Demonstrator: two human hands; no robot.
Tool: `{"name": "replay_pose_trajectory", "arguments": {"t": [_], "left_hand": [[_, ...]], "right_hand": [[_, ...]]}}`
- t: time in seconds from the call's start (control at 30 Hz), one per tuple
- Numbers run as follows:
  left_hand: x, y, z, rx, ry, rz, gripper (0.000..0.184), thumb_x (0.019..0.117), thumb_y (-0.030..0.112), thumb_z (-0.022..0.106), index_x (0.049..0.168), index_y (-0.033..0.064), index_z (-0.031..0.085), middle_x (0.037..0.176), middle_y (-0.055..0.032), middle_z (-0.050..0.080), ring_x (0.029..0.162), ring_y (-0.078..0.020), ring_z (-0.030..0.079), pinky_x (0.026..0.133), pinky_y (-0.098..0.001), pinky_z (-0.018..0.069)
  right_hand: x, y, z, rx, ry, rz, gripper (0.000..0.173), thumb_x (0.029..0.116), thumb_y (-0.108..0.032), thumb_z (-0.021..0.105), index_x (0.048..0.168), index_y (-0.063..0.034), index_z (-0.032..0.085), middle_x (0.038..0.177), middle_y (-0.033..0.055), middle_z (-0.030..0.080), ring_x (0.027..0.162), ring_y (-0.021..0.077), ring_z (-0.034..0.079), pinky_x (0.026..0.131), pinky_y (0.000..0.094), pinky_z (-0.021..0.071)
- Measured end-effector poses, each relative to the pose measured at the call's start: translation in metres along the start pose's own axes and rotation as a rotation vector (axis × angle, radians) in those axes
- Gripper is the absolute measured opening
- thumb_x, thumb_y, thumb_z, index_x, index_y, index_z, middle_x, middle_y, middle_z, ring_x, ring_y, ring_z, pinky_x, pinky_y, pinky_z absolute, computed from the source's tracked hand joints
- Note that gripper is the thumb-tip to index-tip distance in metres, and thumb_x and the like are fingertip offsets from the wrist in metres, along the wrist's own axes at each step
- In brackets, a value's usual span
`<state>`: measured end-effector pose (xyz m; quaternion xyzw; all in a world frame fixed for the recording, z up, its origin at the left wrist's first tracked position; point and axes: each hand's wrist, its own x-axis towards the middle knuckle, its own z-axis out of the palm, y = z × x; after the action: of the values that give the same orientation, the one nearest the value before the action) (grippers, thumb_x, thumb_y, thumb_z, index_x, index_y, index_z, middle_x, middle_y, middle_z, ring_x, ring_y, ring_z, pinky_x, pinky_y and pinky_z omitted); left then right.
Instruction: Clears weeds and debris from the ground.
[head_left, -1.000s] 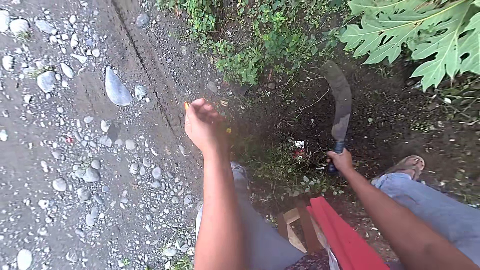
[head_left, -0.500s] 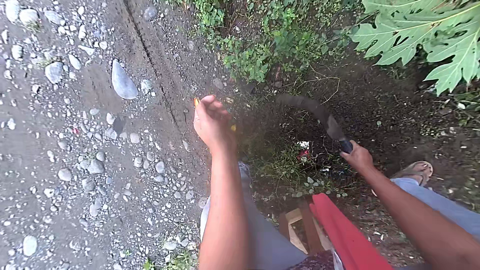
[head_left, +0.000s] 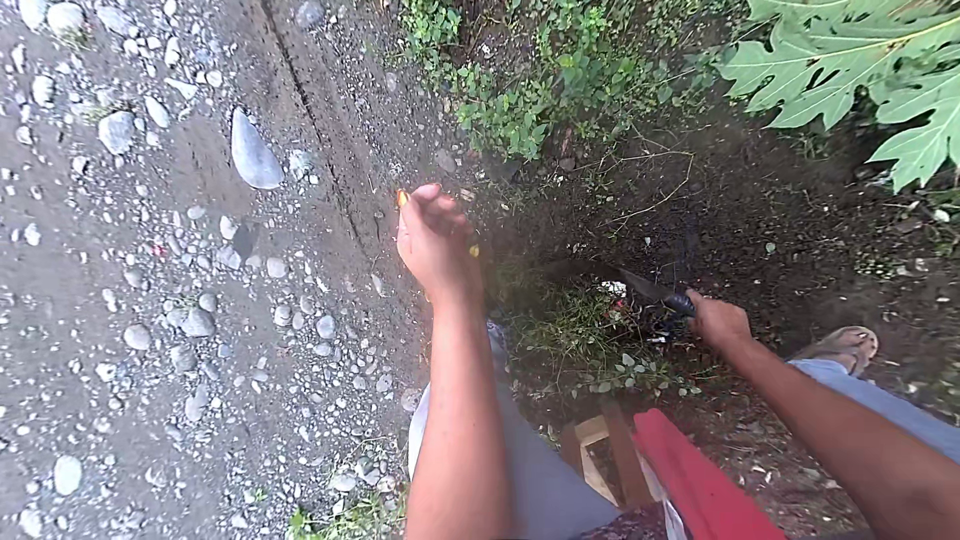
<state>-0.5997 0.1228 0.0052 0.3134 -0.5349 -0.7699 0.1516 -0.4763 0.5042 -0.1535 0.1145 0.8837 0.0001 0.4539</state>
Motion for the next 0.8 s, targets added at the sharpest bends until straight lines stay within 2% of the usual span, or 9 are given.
{"name": "replay_pose_trajectory", "arguments": {"t": [0.13,0.2,0.27,0.3,0.33,0.4,0.5,0.67,0.8], "left_hand": [[-0.001,0.002,0.003,-0.007,0.022,-0.007,0.049,0.1155,0.03,0.023,0.091,0.0158,0.063,0.068,0.0084,0.064,0.057,-0.0024,0.06,0.052,-0.0184,0.0503],[-0.002,0.003,0.005,-0.002,0.027,-0.016,0.05,0.1155,0.03,0.022,0.09,0.0163,0.063,0.068,0.0089,0.064,0.057,-0.0024,0.06,0.053,-0.0187,0.0503],[-0.001,0.002,0.005,-0.012,0.009,-0.012,0.051,0.1157,0.031,0.021,0.09,0.0159,0.063,0.068,0.0086,0.064,0.057,-0.0025,0.06,0.052,-0.0188,0.0507],[-0.001,0.001,0.006,-0.015,0.002,-0.012,0.051,0.1157,0.031,0.022,0.09,0.0159,0.063,0.069,0.0085,0.064,0.057,-0.0027,0.06,0.052,-0.0187,0.0507],[0.0,0.0,0.007,-0.016,-0.004,-0.013,0.051,0.1156,0.031,0.022,0.09,0.0158,0.064,0.069,0.0083,0.064,0.057,-0.0029,0.06,0.052,-0.0188,0.0507],[-0.001,-0.001,0.006,-0.013,-0.009,-0.016,0.049,0.1156,0.03,0.023,0.091,0.0156,0.063,0.069,0.0082,0.064,0.057,-0.0024,0.06,0.053,-0.0184,0.0506],[0.0,0.001,0.005,-0.019,-0.006,-0.02,0.049,0.1155,0.03,0.023,0.091,0.0158,0.063,0.069,0.0082,0.064,0.058,-0.0026,0.061,0.053,-0.0188,0.0512],[-0.002,0.003,0.001,-0.035,0.006,-0.016,0.049,0.1155,0.03,0.023,0.091,0.0159,0.062,0.069,0.0081,0.064,0.058,-0.0024,0.061,0.053,-0.0182,0.0508],[-0.003,0.003,0.0,-0.04,-0.001,-0.018,0.049,0.1155,0.03,0.023,0.091,0.0157,0.063,0.07,0.0083,0.064,0.058,-0.0024,0.061,0.053,-0.018,0.0509]], "right_hand": [[0.011,-0.039,-0.025,0.365,0.154,0.069,0.05,0.099,-0.021,0.067,0.143,-0.0016,0.054,0.12,0.0328,0.067,0.116,0.0514,0.064,0.095,0.0698,0.047],[0.018,-0.07,-0.018,0.702,0.24,0.078,0.053,0.0958,-0.016,0.072,0.141,0.0033,0.053,0.112,0.0315,0.068,0.103,0.0472,0.068,0.091,0.0659,0.0509],[0.027,-0.096,0.008,0.98,0.271,0.053,0.053,0.0928,-0.012,0.074,0.138,0.0061,0.052,0.098,0.0263,0.068,0.082,0.0378,0.069,0.079,0.0573,0.0565],[0.031,-0.101,0.023,0.984,0.239,0.047,0.053,0.0924,-0.012,0.073,0.137,0.0061,0.051,0.099,0.0251,0.068,0.082,0.0363,0.07,0.08,0.0557,0.0575],[0.031,-0.098,0.036,0.863,0.169,0.047,0.054,0.093,-0.013,0.072,0.139,0.0059,0.051,0.106,0.0262,0.069,0.092,0.0381,0.07,0.086,0.0568,0.0565],[0.026,-0.074,0.048,0.355,-0.051,0.022,0.052,0.0973,-0.017,0.066,0.145,0.0002,0.051,0.127,0.0278,0.066,0.118,0.0439,0.066,0.098,0.063,0.0508],[0.015,-0.03,0.047,-0.05,-0.16,-0.059,0.053,0.0969,-0.011,0.065,0.148,-0.0078,0.052,0.127,0.0291,0.066,0.118,0.0506,0.064,0.093,0.0687,0.0501],[0.001,0.036,0.012,-0.106,0.107,-0.163,0.041,0.096,-0.009,0.069,0.137,-0.0063,0.062,0.117,0.0305,0.069,0.11,0.0526,0.066,0.09,0.0698,0.0503],[0.003,0.043,-0.018,0.016,0.322,-0.106,0.034,0.0946,-0.009,0.071,0.127,0.0004,0.065,0.11,0.0348,0.069,0.105,0.0572,0.066,0.084,0.0737,0.049]]}}
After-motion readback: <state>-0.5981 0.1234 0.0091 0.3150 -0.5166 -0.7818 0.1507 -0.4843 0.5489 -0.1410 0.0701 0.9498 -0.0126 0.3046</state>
